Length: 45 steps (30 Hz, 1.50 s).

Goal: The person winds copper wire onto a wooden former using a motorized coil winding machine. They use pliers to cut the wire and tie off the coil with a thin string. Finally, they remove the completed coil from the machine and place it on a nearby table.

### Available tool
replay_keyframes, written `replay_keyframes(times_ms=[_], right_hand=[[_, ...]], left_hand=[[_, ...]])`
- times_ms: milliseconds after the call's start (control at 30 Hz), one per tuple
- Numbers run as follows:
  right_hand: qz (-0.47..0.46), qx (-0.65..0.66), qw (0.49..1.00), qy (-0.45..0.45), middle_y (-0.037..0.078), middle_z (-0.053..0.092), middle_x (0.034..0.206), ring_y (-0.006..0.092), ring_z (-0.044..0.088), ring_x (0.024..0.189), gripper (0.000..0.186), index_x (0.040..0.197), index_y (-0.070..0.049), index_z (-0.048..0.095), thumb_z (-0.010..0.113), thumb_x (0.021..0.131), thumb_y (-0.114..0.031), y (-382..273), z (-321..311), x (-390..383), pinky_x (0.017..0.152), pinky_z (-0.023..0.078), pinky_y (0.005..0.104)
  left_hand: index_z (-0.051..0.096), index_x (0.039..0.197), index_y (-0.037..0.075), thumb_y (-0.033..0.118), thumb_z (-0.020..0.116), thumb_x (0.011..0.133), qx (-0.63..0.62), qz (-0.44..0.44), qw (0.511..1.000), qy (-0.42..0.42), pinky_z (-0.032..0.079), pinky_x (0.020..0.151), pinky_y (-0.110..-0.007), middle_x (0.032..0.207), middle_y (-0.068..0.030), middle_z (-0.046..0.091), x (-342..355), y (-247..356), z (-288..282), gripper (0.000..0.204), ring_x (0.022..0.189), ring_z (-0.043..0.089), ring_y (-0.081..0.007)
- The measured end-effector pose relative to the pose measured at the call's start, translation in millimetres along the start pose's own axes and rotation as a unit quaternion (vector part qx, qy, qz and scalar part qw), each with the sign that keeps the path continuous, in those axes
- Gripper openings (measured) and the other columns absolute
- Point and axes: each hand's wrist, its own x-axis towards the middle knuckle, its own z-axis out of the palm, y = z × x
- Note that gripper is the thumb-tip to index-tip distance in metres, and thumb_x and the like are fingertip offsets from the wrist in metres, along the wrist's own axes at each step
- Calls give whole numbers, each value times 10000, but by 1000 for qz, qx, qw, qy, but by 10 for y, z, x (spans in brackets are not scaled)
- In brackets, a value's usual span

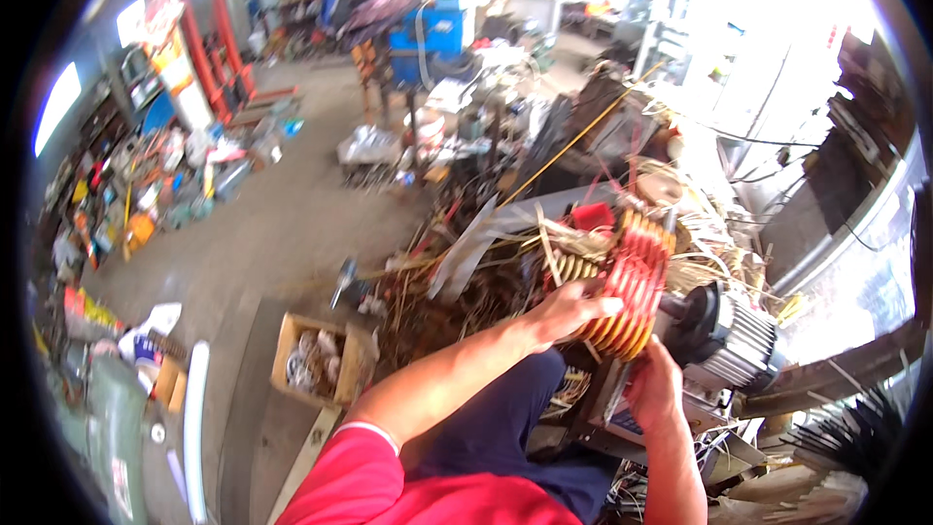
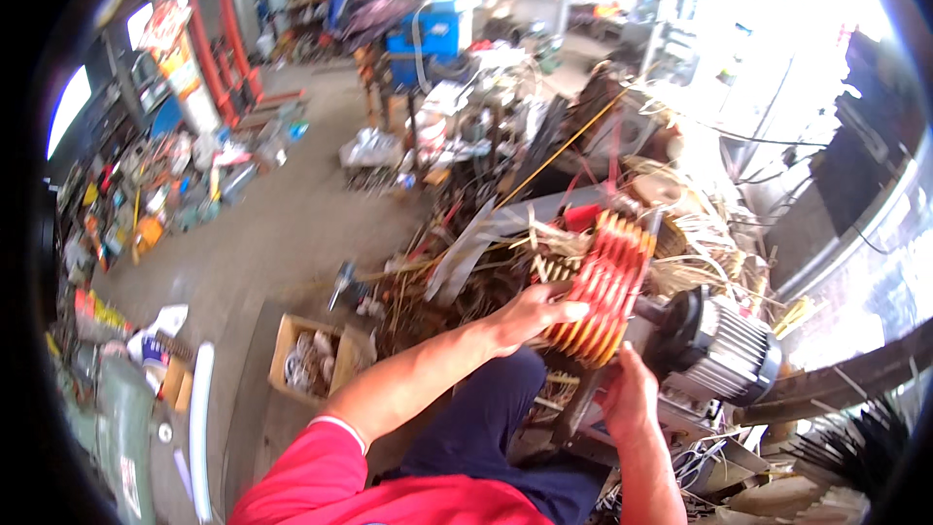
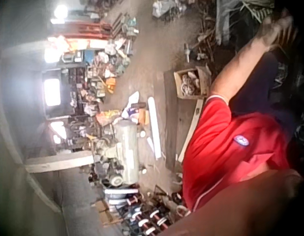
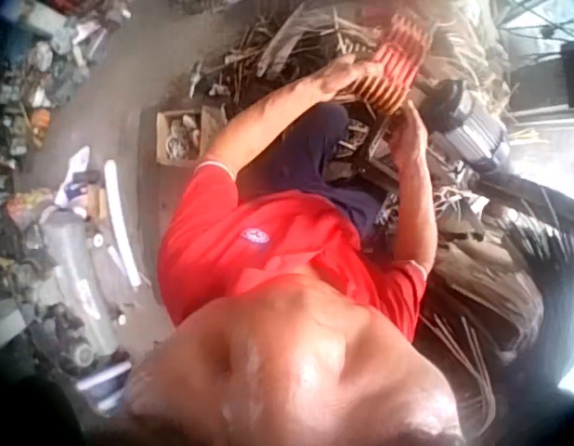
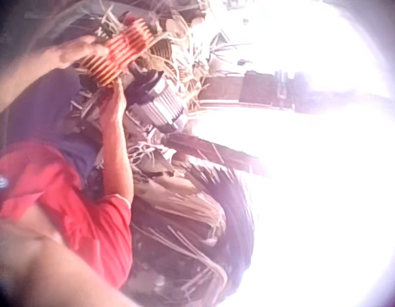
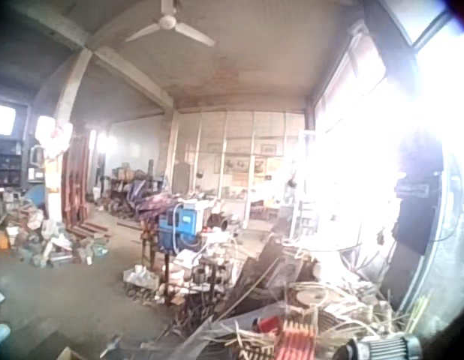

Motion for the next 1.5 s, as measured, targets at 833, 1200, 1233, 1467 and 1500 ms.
replay_keyframes(times_ms=[833,1200,1233,1467,1500], right_hand=[[-428,-510,744,57,164,675,926,348,686,825,187,996,2,655,682,829,-79,-54,-304,-3,736,570,396],[-144,-144,979,-28,109,682,948,179,662,824,123,1008,5,609,664,901,-15,17,-304,155,725,545,298],[-253,-214,943,-10,106,682,963,181,661,834,116,989,2,604,660,888,16,31,-306,129,732,539,295],[-220,-96,970,45,78,670,1121,154,638,948,257,1137,-3,642,601,884,-9,167,-169,55,840,503,281],[-174,-39,982,63,73,674,1119,156,644,949,275,1181,-3,641,614,911,-51,169,-70,118,849,512,294]], left_hand=[[541,1377,59,406,443,1064,-131,-61,989,20,566,947,-401,1219,-128,694,327,-49,194,478,1052,706,-227],[578,1332,29,430,448,1065,-109,-46,992,45,586,893,-384,1158,-120,716,301,-23,177,499,982,722,-207],[591,1318,27,432,459,1061,-102,-49,992,47,588,888,-383,1150,-121,720,304,7,203,497,972,725,-208],[630,1256,33,396,572,1003,-101,-63,983,143,580,906,-399,1179,-110,713,372,-173,131,445,1029,711,-223],[608,1282,26,398,561,1009,-141,-60,983,105,579,917,-411,1185,-128,708,393,-216,1,465,1031,711,-244]])
